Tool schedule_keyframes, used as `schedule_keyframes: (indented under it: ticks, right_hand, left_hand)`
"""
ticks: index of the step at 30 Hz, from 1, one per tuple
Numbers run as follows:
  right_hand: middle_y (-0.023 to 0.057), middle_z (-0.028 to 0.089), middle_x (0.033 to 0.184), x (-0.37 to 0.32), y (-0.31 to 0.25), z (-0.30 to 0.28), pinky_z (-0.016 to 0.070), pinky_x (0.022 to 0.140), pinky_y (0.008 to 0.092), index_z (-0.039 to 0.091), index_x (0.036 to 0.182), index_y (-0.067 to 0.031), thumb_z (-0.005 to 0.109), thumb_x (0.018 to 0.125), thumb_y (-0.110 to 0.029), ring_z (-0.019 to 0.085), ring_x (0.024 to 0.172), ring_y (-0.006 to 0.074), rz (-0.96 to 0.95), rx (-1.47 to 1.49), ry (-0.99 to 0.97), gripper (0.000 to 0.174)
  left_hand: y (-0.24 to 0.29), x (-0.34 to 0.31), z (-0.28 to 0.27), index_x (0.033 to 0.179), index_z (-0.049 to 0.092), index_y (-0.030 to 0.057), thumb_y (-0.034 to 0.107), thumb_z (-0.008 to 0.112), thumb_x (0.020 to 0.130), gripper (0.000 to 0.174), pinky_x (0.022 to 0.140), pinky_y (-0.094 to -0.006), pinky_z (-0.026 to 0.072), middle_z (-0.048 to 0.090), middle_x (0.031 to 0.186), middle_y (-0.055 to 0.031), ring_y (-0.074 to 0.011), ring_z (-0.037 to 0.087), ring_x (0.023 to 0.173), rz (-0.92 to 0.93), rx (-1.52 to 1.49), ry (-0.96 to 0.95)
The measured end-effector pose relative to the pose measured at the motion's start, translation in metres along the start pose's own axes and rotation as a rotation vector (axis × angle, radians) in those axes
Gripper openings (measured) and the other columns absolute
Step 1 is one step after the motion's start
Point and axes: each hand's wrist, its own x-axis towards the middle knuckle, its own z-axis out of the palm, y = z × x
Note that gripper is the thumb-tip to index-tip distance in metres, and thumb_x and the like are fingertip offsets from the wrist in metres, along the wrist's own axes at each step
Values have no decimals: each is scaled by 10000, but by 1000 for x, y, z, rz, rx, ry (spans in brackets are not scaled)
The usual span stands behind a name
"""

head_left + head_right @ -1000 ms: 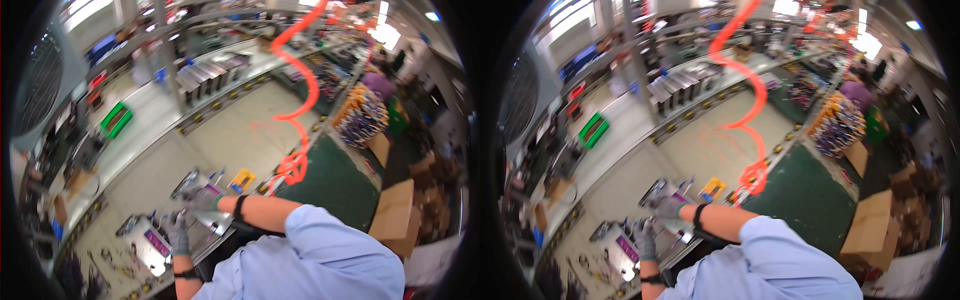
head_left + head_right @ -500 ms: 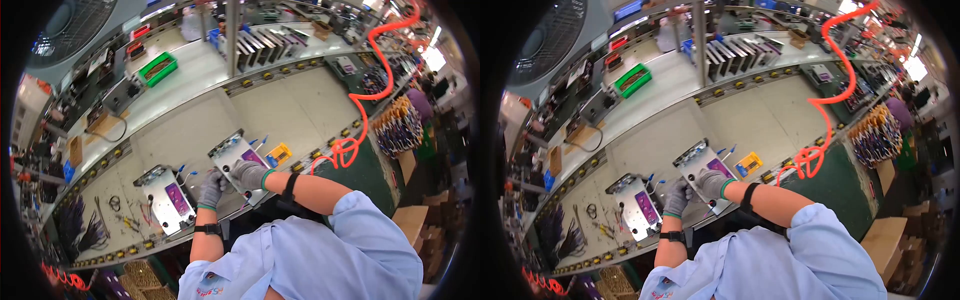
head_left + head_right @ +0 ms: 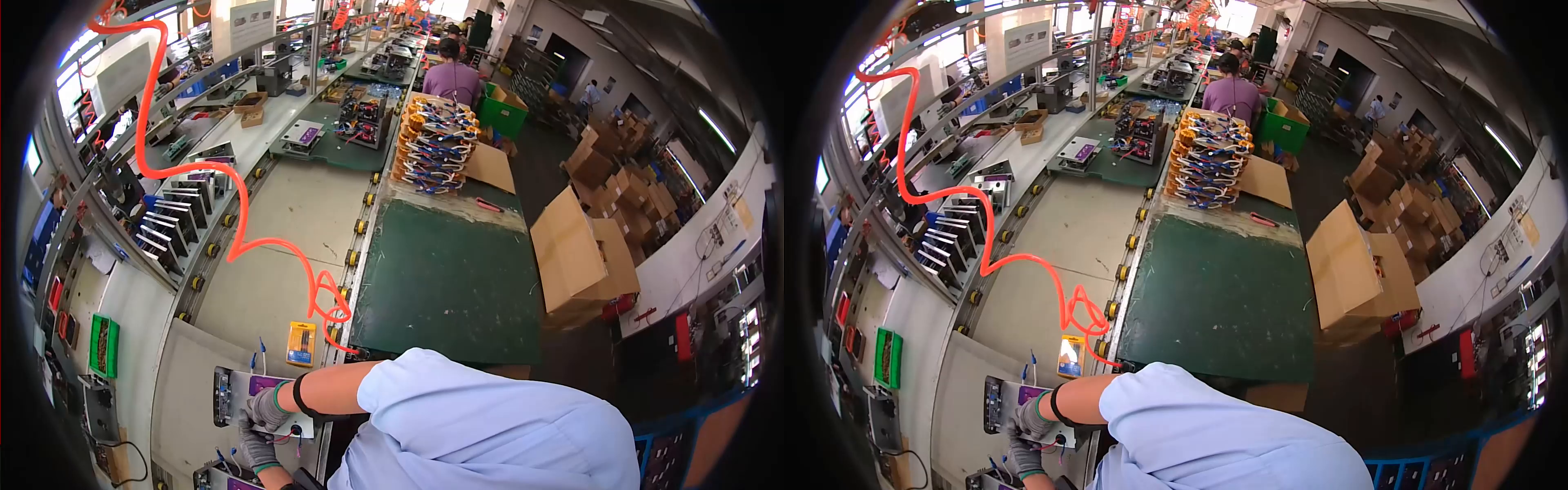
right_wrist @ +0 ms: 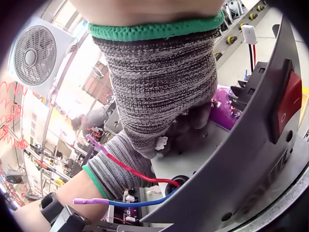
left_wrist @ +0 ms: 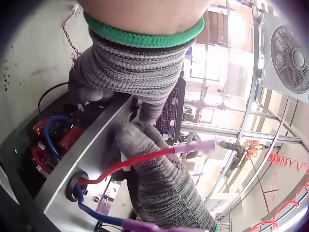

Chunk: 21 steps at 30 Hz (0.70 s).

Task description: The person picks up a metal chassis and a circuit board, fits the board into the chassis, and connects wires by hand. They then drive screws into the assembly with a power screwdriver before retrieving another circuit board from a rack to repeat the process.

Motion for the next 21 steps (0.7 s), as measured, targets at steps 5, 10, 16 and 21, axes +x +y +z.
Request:
schedule_keyframes:
  ticks: [5,10,16,21]
  right_hand:
    - [183,613,1188,-8,-2,-13,498,903,495,752,1081,-168,617,805,-420,626,1071,348,-43,48,0,398]
    - [185,644,1140,-4,0,-14,505,894,493,739,1084,-156,630,810,-371,647,1039,350,23,94,5,364]
    - [161,710,930,-23,-16,-17,528,806,442,714,981,-96,640,794,-192,682,920,350,-33,210,285,223]
    - [157,720,938,-68,-37,-37,536,798,408,712,949,-54,672,789,-258,695,878,291,-59,430,434,262]
  left_hand:
    - [-9,14,-26,954,641,96,387,741,872,318,489,-281,411,640,764,-13,-141,553,572,84,71,158]
    - [15,-24,-12,1010,677,-15,436,667,929,458,630,-328,438,673,832,-97,-186,559,706,261,901,420]
    - [39,-93,69,974,648,-10,441,599,977,453,569,-269,439,613,738,-36,-113,564,685,538,756,199]
    - [-3,-83,12,907,658,85,377,510,1017,345,570,-282,451,634,754,-20,-110,579,659,521,198,247]
